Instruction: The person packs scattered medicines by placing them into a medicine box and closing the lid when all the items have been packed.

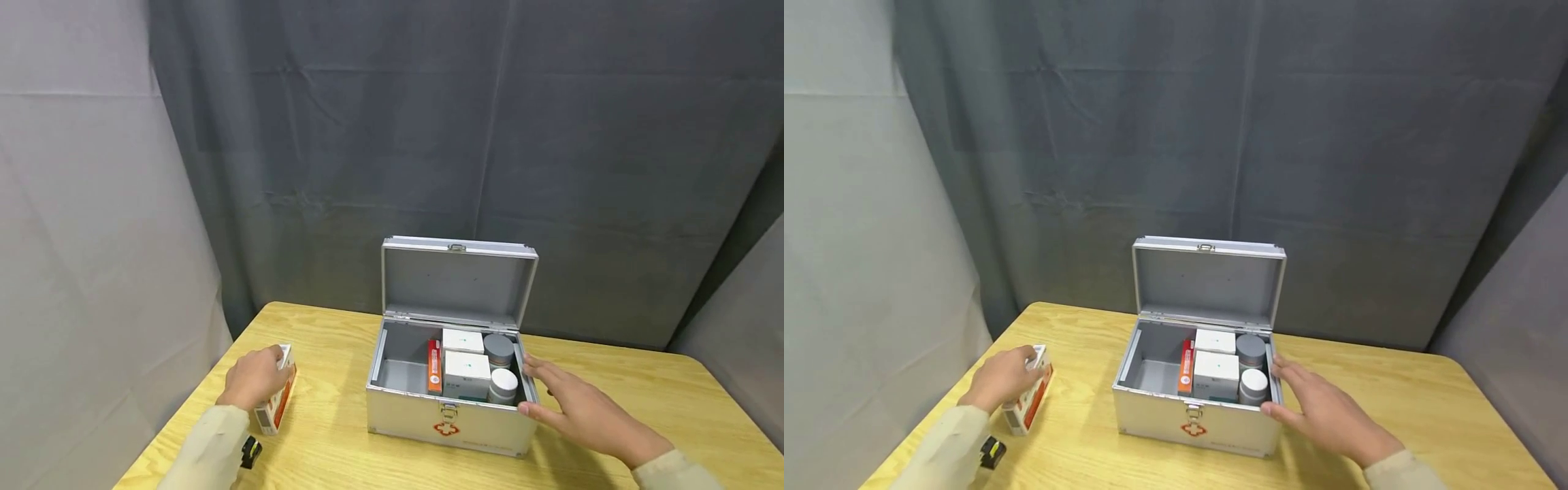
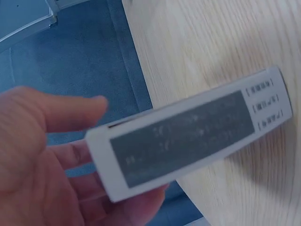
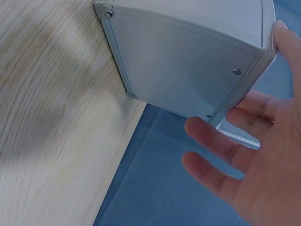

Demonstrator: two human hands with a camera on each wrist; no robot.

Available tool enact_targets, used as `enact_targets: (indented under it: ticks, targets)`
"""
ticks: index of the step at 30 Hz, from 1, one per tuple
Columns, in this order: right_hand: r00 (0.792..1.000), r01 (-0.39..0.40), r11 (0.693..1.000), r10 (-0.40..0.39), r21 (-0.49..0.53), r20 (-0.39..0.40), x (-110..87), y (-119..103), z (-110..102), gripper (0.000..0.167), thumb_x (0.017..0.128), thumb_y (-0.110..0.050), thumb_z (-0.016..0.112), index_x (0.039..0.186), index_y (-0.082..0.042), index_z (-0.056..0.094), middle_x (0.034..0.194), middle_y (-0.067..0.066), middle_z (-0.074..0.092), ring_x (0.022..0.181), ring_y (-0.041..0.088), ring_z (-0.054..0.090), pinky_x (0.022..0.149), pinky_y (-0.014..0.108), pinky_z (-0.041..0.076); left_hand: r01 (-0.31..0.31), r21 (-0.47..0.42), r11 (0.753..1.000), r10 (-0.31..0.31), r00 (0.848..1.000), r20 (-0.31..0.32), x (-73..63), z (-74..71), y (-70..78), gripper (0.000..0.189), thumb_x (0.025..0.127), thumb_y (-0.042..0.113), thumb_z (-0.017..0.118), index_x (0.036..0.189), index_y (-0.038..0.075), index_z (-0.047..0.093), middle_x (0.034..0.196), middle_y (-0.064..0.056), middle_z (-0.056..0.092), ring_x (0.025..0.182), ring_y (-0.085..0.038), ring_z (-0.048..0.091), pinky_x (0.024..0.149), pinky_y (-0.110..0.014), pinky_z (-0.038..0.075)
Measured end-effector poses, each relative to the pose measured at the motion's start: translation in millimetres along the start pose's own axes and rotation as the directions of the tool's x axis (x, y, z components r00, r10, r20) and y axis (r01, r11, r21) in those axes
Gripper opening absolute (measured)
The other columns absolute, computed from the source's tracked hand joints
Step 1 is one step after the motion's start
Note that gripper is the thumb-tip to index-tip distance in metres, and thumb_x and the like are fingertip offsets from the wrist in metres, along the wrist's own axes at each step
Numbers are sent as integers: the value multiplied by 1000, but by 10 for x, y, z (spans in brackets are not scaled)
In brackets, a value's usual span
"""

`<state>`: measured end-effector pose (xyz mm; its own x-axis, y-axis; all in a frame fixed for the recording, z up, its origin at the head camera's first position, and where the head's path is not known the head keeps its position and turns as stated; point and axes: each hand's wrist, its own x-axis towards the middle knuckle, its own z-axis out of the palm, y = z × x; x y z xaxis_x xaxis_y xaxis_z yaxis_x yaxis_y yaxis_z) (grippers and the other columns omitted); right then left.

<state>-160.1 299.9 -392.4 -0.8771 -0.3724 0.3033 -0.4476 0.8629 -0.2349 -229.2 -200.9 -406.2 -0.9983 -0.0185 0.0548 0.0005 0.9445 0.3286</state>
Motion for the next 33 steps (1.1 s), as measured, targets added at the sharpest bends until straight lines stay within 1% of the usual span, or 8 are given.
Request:
enact_targets:
  ticks: [2, 5, 10, 14, 17, 22, 26, 33]
  targets:
    - [1000, -10, 1000, 10, 10, 10, -4, -4, 0, 62, 92, -48, 66, 137, -7, 57, 150, 15, 50, 117, 33, 64, 91, 56, 53, 6, 2, 1000, -6, 1000, 6, -10, -2, 1, 37, 91, 23, 64, 124, 6, 62, 95, -16, 69, 64, -22, 55, 51, -35, 42]
    - [1000, -21, 1000, 21, 21, 23, 4, -5, -13, 63, 92, -49, 65, 138, -7, 56, 152, 15, 48, 113, 30, 66, 91, 55, 54, 35, -5, 999, -35, 999, 10, -5, -1, 9, 41, 88, 13, 62, 127, 5, 59, 100, -19, 69, 69, -26, 57, 54, -38, 43]
    - [1000, -16, 1000, 15, 16, 22, 11, -7, -8, 63, 92, -51, 64, 137, -7, 56, 151, 15, 49, 116, 30, 65, 91, 53, 54, 71, -16, 997, -72, 997, -10, -32, 9, -11, 43, 88, 6, 59, 130, 0, 55, 97, -20, 67, 71, -27, 59, 52, -37, 44]
    - [1000, -23, 1000, 23, -3, 22, 4, -9, -8, 62, 92, -50, 65, 137, -8, 56, 150, 13, 50, 108, 23, 68, 87, 47, 56, 73, -41, 996, -74, 997, -20, -58, -60, 18, 46, 91, 9, 57, 135, -4, 49, 94, -20, 65, 70, -26, 58, 51, -34, 44]
    - [999, -35, 999, 35, -3, 31, 4, -6, -16, 63, 92, -51, 64, 139, -10, 55, 151, 11, 50, 99, 17, 70, 82, 41, 57, 55, -57, 997, -57, 997, -46, -79, -169, 92, 46, 92, 13, 58, 133, -4, 48, 93, -20, 65, 69, -25, 59, 51, -33, 43]
    - [997, -46, 999, 45, 21, 67, 14, -1, -10, 64, 93, -52, 62, 141, -11, 53, 152, 12, 48, 95, 16, 69, 76, 36, 57, -6, -62, 998, -1, 995, -103, -136, -332, 231, 43, 91, 14, 59, 131, -2, 50, 92, -20, 66, 69, -23, 59, 52, -31, 42]
    - [996, -46, 999, 44, 20, 80, 13, 0, -11, 65, 93, -52, 62, 142, -11, 52, 153, 12, 47, 91, 11, 68, 72, 33, 55, -35, -74, 997, 25, 991, -129, -177, -404, 335, 43, 91, 14, 58, 131, -1, 51, 92, -18, 67, 67, -21, 58, 52, -30, 42]
    - [998, -47, 999, 46, 6, 53, 2, -8, -18, 61, 93, -52, 62, 140, -13, 54, 153, 8, 47, 83, -2, 61, 67, 27, 52, -84, -94, 992, 66, 981, -180, -223, -499, 499, 43, 91, 15, 58, 130, 0, 53, 90, -16, 68, 66, -19, 58, 53, -28, 42]
